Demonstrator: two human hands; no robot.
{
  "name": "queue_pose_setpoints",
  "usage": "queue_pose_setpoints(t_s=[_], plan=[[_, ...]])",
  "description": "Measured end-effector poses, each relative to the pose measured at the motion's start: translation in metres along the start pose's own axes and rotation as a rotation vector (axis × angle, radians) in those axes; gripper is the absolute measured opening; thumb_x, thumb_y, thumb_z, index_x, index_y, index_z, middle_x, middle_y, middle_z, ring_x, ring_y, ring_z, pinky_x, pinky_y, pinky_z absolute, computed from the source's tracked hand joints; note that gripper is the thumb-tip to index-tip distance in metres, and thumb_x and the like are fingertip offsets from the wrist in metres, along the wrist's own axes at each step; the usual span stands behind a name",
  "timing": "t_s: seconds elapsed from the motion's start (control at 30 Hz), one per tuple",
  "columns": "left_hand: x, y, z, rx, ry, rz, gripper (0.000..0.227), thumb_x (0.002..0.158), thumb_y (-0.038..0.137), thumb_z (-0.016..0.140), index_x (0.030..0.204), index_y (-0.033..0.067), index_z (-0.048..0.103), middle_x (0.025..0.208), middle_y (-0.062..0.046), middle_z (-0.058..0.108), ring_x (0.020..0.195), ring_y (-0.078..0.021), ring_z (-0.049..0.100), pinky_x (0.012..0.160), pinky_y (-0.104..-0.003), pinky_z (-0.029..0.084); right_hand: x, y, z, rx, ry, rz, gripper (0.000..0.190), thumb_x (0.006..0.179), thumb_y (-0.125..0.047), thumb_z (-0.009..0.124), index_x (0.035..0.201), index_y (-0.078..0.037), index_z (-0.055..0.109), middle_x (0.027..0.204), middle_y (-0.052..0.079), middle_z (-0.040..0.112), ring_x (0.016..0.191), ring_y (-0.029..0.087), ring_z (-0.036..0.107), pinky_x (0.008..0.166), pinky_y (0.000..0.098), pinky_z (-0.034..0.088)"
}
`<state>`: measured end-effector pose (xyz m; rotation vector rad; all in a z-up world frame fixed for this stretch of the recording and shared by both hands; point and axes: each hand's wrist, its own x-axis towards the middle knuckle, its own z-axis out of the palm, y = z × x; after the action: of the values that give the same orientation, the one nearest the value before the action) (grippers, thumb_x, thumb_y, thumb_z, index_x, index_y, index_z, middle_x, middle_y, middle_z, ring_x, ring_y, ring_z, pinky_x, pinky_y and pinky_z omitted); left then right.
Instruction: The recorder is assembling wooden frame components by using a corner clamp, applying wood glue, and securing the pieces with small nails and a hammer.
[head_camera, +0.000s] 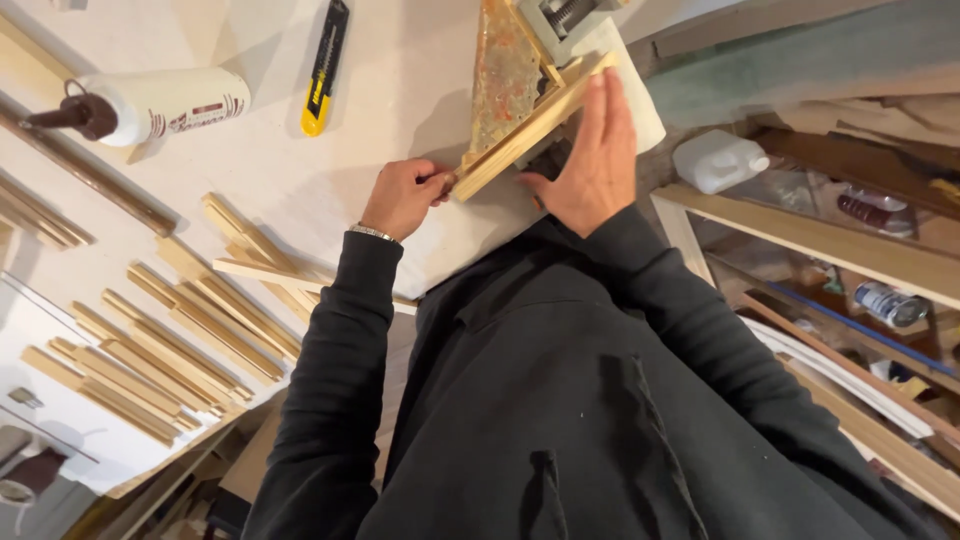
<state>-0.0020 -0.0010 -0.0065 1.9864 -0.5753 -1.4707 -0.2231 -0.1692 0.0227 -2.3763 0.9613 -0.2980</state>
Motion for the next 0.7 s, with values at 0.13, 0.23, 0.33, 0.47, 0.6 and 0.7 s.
queue_pose_setpoints(t_s=[0.13,0.23,0.33,0.47,0.6,0.7], plan=[[-0.001,0.012,0.000,0.212,0.005,0.009,0.029,0.095,0.024,0.068,0.096,-0.0038,0.076,0.070,-0.010,0.069,0.062,-0.0143,0.061,0.061,-0.031,0.049,-0.011,0.000,0.020,0.027,0.051,-0.051,0.106,0.071,-0.028,0.098,0.149,0.006,0.034,0.151,0.029,0.038,0.139,0.045,0.040,0.119,0.0544,0.035],[-0.001,0.011,0.000,0.258,0.008,0.001,0.030,0.095,0.026,0.069,0.097,-0.0029,0.076,0.068,-0.010,0.068,0.061,-0.0140,0.059,0.059,-0.032,0.048,-0.010,-0.005,0.018,0.052,0.076,-0.121,0.089,0.073,-0.018,0.093,0.144,0.001,0.043,0.143,0.022,0.048,0.134,0.042,0.046,0.120,0.0540,0.036],[0.001,0.006,0.002,0.225,0.002,0.016,0.028,0.095,0.025,0.068,0.099,-0.0017,0.076,0.070,-0.008,0.070,0.063,-0.0111,0.060,0.060,-0.030,0.049,-0.009,-0.004,0.009,0.085,0.078,-0.157,0.078,0.074,-0.016,0.091,0.139,-0.003,0.050,0.138,0.017,0.054,0.130,0.040,0.049,0.118,0.0542,0.037],[-0.002,0.008,0.005,0.243,0.014,0.006,0.028,0.097,0.024,0.067,0.103,-0.0012,0.076,0.072,-0.007,0.070,0.064,-0.0094,0.057,0.060,-0.030,0.047,-0.022,0.004,-0.006,0.185,0.075,-0.139,0.072,0.080,-0.018,0.090,0.139,-0.002,0.052,0.138,0.017,0.054,0.129,0.040,0.051,0.115,0.0515,0.041],[0.001,-0.001,0.006,0.273,0.005,0.011,0.027,0.098,0.022,0.066,0.104,-0.0024,0.076,0.074,-0.006,0.070,0.066,-0.0088,0.057,0.061,-0.029,0.046,-0.070,0.031,-0.016,0.249,0.138,0.011,0.060,0.085,-0.020,0.088,0.132,-0.002,0.056,0.131,0.019,0.055,0.122,0.040,0.053,0.107,0.0478,0.046],[0.004,-0.014,0.004,0.239,0.001,0.046,0.026,0.098,0.020,0.063,0.106,-0.0025,0.075,0.079,-0.003,0.072,0.071,-0.0063,0.059,0.065,-0.026,0.049,-0.102,0.058,-0.015,0.318,0.042,0.185,0.039,0.092,-0.023,0.083,0.119,-0.005,0.062,0.115,0.016,0.062,0.108,0.036,0.059,0.094,0.0439,0.051]])
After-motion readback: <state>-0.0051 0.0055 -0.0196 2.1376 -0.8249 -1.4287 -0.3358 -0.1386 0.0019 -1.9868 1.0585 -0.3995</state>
